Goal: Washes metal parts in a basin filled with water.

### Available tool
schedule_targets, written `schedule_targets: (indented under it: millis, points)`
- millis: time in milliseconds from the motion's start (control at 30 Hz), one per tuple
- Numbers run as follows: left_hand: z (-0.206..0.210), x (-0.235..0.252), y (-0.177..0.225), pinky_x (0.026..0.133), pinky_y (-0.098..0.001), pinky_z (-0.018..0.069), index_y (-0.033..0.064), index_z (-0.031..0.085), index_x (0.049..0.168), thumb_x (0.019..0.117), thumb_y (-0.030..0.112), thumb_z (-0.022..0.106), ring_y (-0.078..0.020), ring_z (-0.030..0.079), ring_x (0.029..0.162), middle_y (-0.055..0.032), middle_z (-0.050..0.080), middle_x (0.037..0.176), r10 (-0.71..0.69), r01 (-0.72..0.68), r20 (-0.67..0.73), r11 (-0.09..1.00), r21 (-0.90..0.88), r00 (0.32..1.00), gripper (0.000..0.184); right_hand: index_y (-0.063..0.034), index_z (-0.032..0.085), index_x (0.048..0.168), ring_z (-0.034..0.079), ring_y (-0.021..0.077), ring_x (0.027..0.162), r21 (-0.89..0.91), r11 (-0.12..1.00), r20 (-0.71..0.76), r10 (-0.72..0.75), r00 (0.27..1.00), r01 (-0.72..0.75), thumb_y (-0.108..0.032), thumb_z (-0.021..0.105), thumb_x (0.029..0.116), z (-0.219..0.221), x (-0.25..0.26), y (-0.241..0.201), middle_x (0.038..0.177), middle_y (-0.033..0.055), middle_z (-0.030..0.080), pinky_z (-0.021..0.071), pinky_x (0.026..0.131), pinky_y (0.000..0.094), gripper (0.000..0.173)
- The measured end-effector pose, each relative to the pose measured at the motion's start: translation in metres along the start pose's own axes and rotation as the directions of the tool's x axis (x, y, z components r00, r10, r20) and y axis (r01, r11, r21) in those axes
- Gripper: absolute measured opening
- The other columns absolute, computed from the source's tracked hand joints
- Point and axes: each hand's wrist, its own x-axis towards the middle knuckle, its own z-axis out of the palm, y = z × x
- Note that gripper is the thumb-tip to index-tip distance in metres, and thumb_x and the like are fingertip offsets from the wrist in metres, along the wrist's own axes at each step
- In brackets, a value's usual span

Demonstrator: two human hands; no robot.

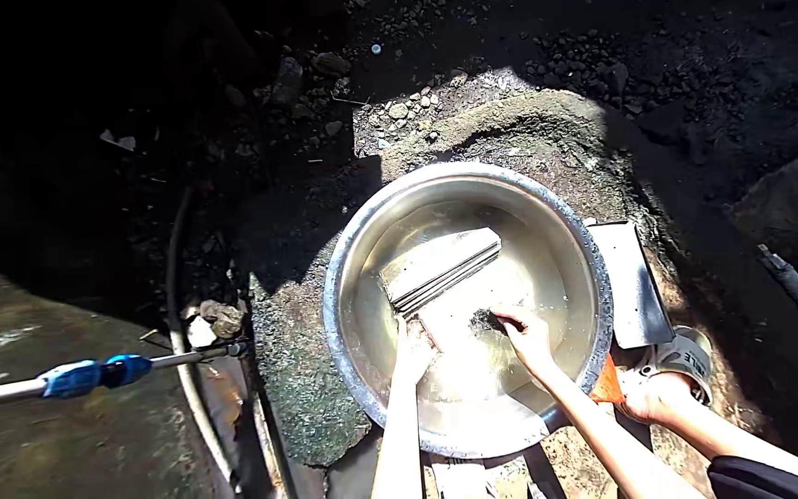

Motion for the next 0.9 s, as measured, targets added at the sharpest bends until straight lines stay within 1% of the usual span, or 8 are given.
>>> schedule_targets:
  millis: [133,233,300,467,633,700,767,900]
  points:
    - [0.006,0.005,-0.011,0.093,-0.0419,0.0510,0.0080,0.039,0.147,0.1090,0.054,0.013,-0.0217,0.059,0.113,-0.0132,0.057,0.132,0.029,-0.029,0.090,1.000,-0.006,0.995,0.066,0.0065,0.073,0.114,0.069,0.0216,0.117,-0.001,0.999,-0.120,0.036,0.992,-0.036,0.002,0.059,0.0948,-0.016,0.042,-0.006,0.119,0.0200,0.073,0.0511,0.106,0.0332,0.024]
    - [0.016,0.001,-0.019,0.105,-0.0437,0.0427,0.0098,0.027,0.156,0.1079,0.056,0.007,-0.0224,0.049,0.130,-0.0136,0.045,0.149,0.012,0.001,0.130,0.995,-0.104,0.991,0.070,0.0089,0.057,0.139,0.048,0.0413,0.141,-0.268,0.961,-0.039,0.054,0.998,-0.063,-0.010,0.049,0.1011,0.016,0.040,0.018,0.147,0.0284,0.052,0.0346,0.120,0.0492,0.043]
    - [0.027,-0.003,-0.023,0.110,-0.0443,0.0402,0.0117,0.023,0.159,0.1060,0.059,0.002,-0.0224,0.045,0.139,-0.0127,0.040,0.157,0.003,0.023,0.169,0.988,-0.152,0.986,0.074,0.0096,0.048,0.147,0.035,0.0448,0.149,-0.319,0.944,0.008,0.098,0.995,-0.090,-0.012,0.049,0.0991,0.048,0.025,0.026,0.157,0.0293,0.039,0.0264,0.123,0.0522,0.052]
    - [0.045,-0.017,-0.009,0.098,-0.0431,0.0480,0.0090,0.034,0.152,0.1036,0.065,0.003,-0.0223,0.055,0.122,-0.0139,0.053,0.140,0.012,-0.001,0.117,0.996,-0.093,0.993,0.081,0.0064,0.066,0.129,0.059,0.0293,0.132,0.110,0.981,0.106,0.146,0.984,-0.158,0.000,0.052,0.0982,0.075,-0.007,-0.027,0.135,0.0216,0.065,0.0429,0.115,0.0415,0.035]
    - [0.065,-0.055,0.005,0.104,-0.0370,0.0458,0.0088,0.035,0.154,0.1065,0.061,0.010,-0.0201,0.051,0.132,-0.0140,0.047,0.151,0.010,-0.007,0.030,0.994,-0.111,1.000,0.074,-0.0004,0.070,0.128,0.054,0.0385,0.137,-0.113,0.967,0.238,-0.198,0.951,0.230,0.008,0.057,0.0903,0.074,-0.024,-0.044,0.142,0.0198,0.061,0.0440,0.114,0.0486,0.041]
    - [0.064,-0.054,-0.005,0.090,-0.0326,0.0532,0.0029,0.047,0.138,0.1062,0.061,0.008,-0.0169,0.062,0.111,-0.0130,0.061,0.128,0.047,-0.042,0.081,0.998,-0.057,0.996,0.077,0.0000,0.070,0.128,0.054,0.0384,0.137,-0.098,0.979,0.206,-0.158,0.966,0.181,0.006,0.055,0.0923,0.080,-0.002,-0.048,0.142,0.0208,0.060,0.0417,0.116,0.0485,0.039]
    - [0.065,-0.062,-0.011,0.103,-0.0354,0.0463,0.0049,0.033,0.154,0.1052,0.060,0.001,-0.0170,0.054,0.127,-0.0135,0.051,0.147,0.041,-0.033,0.202,0.999,-0.044,0.979,0.080,0.0023,0.068,0.129,0.056,0.0354,0.136,-0.056,0.997,0.127,-0.043,0.991,0.050,0.000,0.053,0.0970,0.085,0.012,-0.054,0.142,0.0208,0.061,0.0408,0.117,0.0464,0.036]
    - [0.081,-0.087,-0.001,0.108,-0.0326,0.0412,-0.0021,0.032,0.152,0.1078,0.055,0.002,-0.0213,0.048,0.133,-0.0195,0.044,0.151,0.114,-0.112,0.091,0.993,-0.035,0.989,0.078,0.0041,0.070,0.125,0.059,0.0364,0.132,-0.080,0.991,0.040,-0.100,0.994,0.103,0.000,0.055,0.0948,0.073,-0.014,-0.062,0.137,0.0206,0.064,0.0443,0.114,0.0459,0.034]
